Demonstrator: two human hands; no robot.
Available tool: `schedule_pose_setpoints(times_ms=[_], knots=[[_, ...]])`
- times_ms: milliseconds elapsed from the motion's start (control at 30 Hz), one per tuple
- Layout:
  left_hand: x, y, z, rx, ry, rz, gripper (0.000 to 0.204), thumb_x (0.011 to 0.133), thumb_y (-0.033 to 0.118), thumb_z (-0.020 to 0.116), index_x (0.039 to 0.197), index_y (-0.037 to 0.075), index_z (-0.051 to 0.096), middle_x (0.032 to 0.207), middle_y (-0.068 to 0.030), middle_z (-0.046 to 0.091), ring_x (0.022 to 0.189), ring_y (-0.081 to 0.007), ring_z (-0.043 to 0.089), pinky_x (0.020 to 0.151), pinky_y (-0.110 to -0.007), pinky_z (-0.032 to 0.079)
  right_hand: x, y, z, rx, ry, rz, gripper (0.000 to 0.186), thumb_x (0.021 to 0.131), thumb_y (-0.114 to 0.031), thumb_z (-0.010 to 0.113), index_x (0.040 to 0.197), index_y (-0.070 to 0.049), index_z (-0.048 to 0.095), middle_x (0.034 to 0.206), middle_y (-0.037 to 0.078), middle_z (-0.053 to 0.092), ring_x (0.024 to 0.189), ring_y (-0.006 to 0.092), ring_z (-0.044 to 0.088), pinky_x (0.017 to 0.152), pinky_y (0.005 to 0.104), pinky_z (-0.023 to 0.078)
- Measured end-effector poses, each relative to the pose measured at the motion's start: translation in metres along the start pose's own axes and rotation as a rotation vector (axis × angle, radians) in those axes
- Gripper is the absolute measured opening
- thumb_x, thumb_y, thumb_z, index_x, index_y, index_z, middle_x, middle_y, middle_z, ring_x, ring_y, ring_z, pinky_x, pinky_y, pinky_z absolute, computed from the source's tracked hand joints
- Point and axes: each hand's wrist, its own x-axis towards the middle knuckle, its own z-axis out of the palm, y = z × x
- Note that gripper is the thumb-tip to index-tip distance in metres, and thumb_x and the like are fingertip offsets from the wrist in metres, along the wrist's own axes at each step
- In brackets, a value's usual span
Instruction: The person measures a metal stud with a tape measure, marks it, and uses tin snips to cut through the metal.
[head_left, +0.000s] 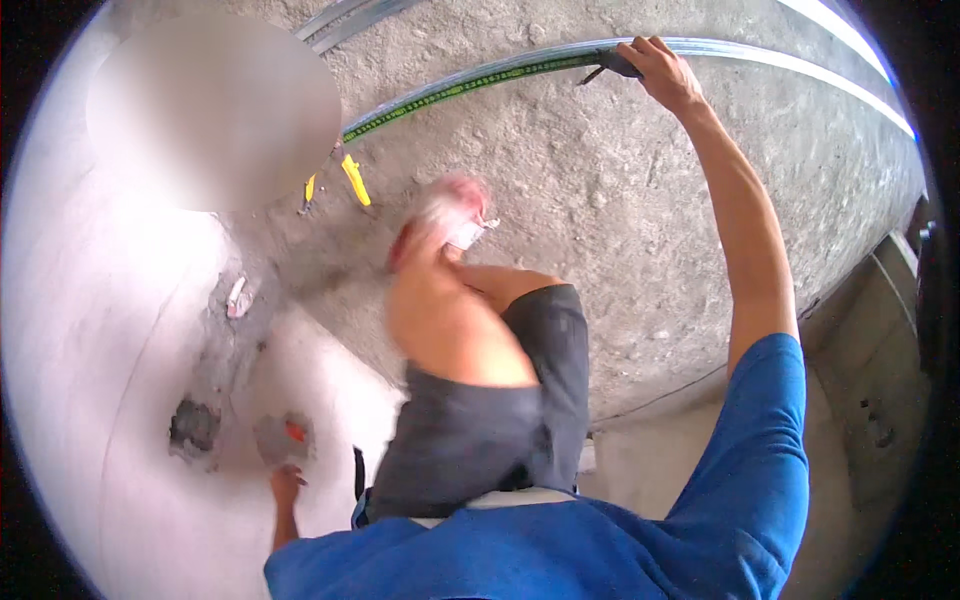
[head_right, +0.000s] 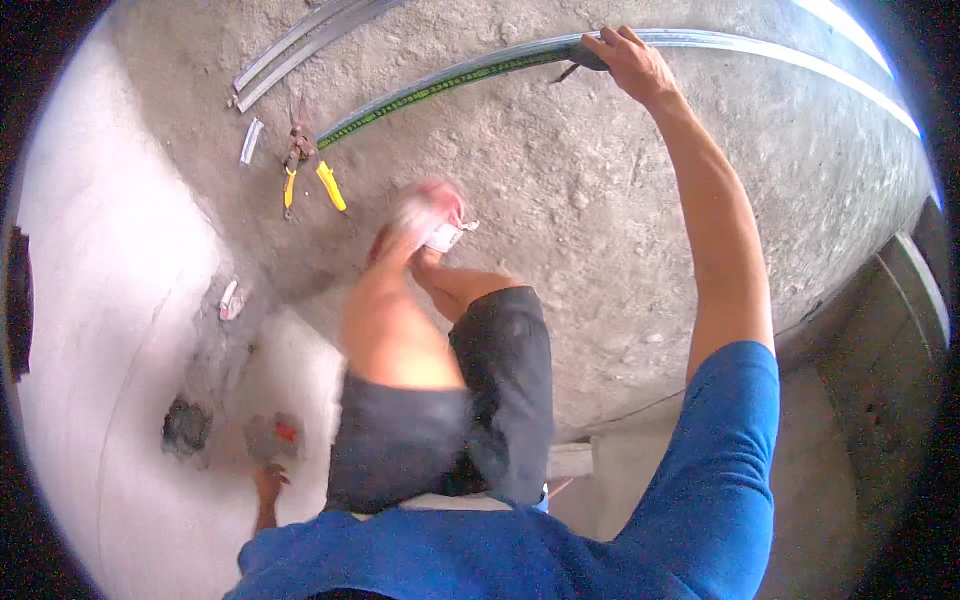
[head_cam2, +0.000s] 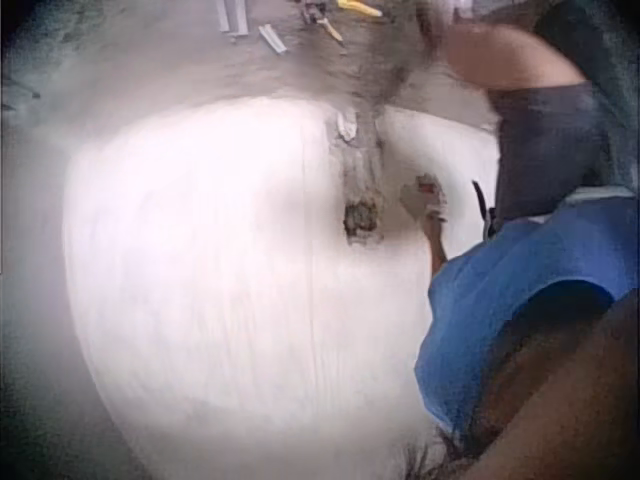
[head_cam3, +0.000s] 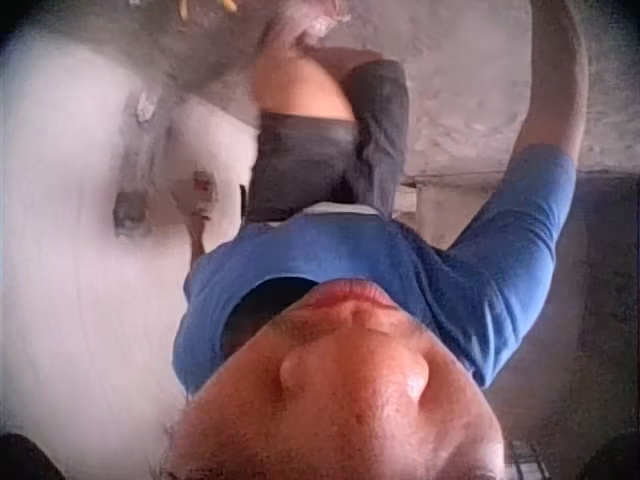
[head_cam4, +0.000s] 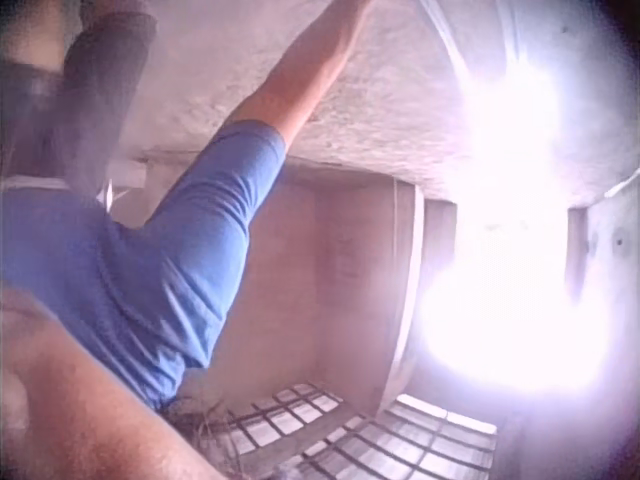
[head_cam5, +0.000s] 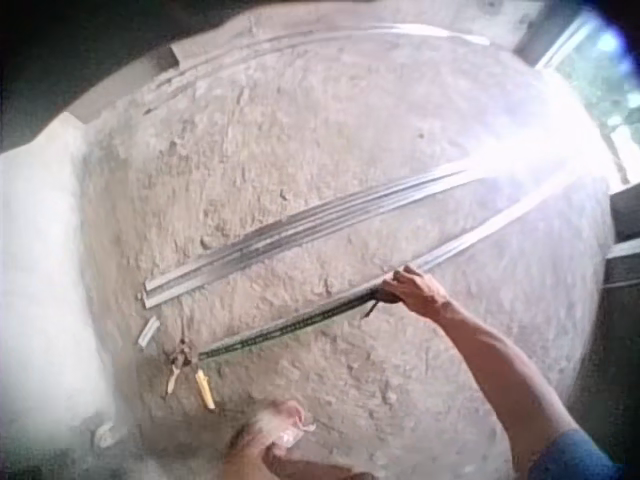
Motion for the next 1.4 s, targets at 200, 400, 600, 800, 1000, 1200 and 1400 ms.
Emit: schedule_pose_setpoints(times_ms=[200,400,600,800,1000,1200,1400], knots=[[-0.189,0.075,0.193,0.428,0.162,0.005,0.013,0.088,0.021,0.069,0.089,0.008,0.069,0.076,-0.0162,0.071,0.070,-0.0325,0.072,0.062,-0.046,0.055,0.010,0.030,0.009,0.120,-0.050,-0.038,0.050,0.093,-0.007,0.059,0.139,-0.027,0.058,0.124,0.004,0.060,0.114,0.0261,0.059,0.094,0.0376,0.059],[-0.230,0.364,0.290,0.260,0.042,0.103,0.010,0.094,0.015,0.063,0.097,0.007,0.070,0.076,-0.0130,0.071,0.067,-0.0235,0.072,0.061,-0.037,0.054,0.017,0.070,0.013,0.138,-0.046,-0.113,0.048,0.096,-0.014,0.061,0.141,-0.030,0.055,0.126,0.002,0.059,0.119,0.0263,0.056,0.089,0.0391,0.060],[-0.298,0.411,0.290,0.198,0.358,0.206,0.019,0.097,0.015,0.061,0.089,0.000,0.068,0.071,-0.0137,0.070,0.065,-0.0220,0.070,0.063,-0.036,0.053,-0.024,0.167,0.016,0.225,-0.058,-0.091,0.042,0.096,-0.019,0.064,0.136,-0.030,0.055,0.127,0.002,0.057,0.118,0.0259,0.057,0.087,0.0400,0.059],[-0.448,0.474,0.381,0.351,0.339,0.021,0.021,0.095,0.017,0.060,0.088,0.000,0.069,0.067,-0.0131,0.070,0.062,-0.0202,0.068,0.062,-0.036,0.052,-0.080,0.325,0.016,0.179,-0.056,-0.075,0.039,0.097,-0.020,0.063,0.134,-0.029,0.054,0.130,0.003,0.056,0.118,0.0261,0.057,0.086,0.0407,0.059],[-0.585,0.545,0.547,0.362,0.081,0.036,0.011,0.091,0.011,0.063,0.087,0.002,0.066,0.071,-0.0132,0.069,0.068,-0.0254,0.068,0.066,-0.038,0.051,-0.137,0.497,0.007,0.105,-0.060,-0.067,0.050,0.096,-0.014,0.065,0.141,-0.031,0.050,0.133,0.002,0.055,0.127,0.0274,0.054,0.097,0.0429,0.059],[-0.663,0.631,0.717,0.368,0.147,0.288,0.005,0.091,0.005,0.059,0.087,0.004,0.062,0.084,-0.0167,0.064,0.080,-0.0372,0.061,0.075,-0.046,0.047,-0.201,0.639,-0.005,0.265,0.101,-0.124,0.042,0.085,-0.002,0.062,0.125,-0.014,0.062,0.119,0.011,0.062,0.109,0.0338,0.059,0.083,0.0454,0.056],[-0.683,0.786,0.824,0.356,-0.078,0.312,0.017,0.097,0.014,0.054,0.095,0.002,0.066,0.092,-0.0213,0.068,0.090,-0.0415,0.065,0.078,-0.048,0.050,-0.242,0.781,0.008,0.201,-0.046,-0.040,0.045,0.092,-0.004,0.063,0.131,-0.023,0.050,0.129,0.006,0.057,0.122,0.0322,0.058,0.094,0.0502,0.054]])
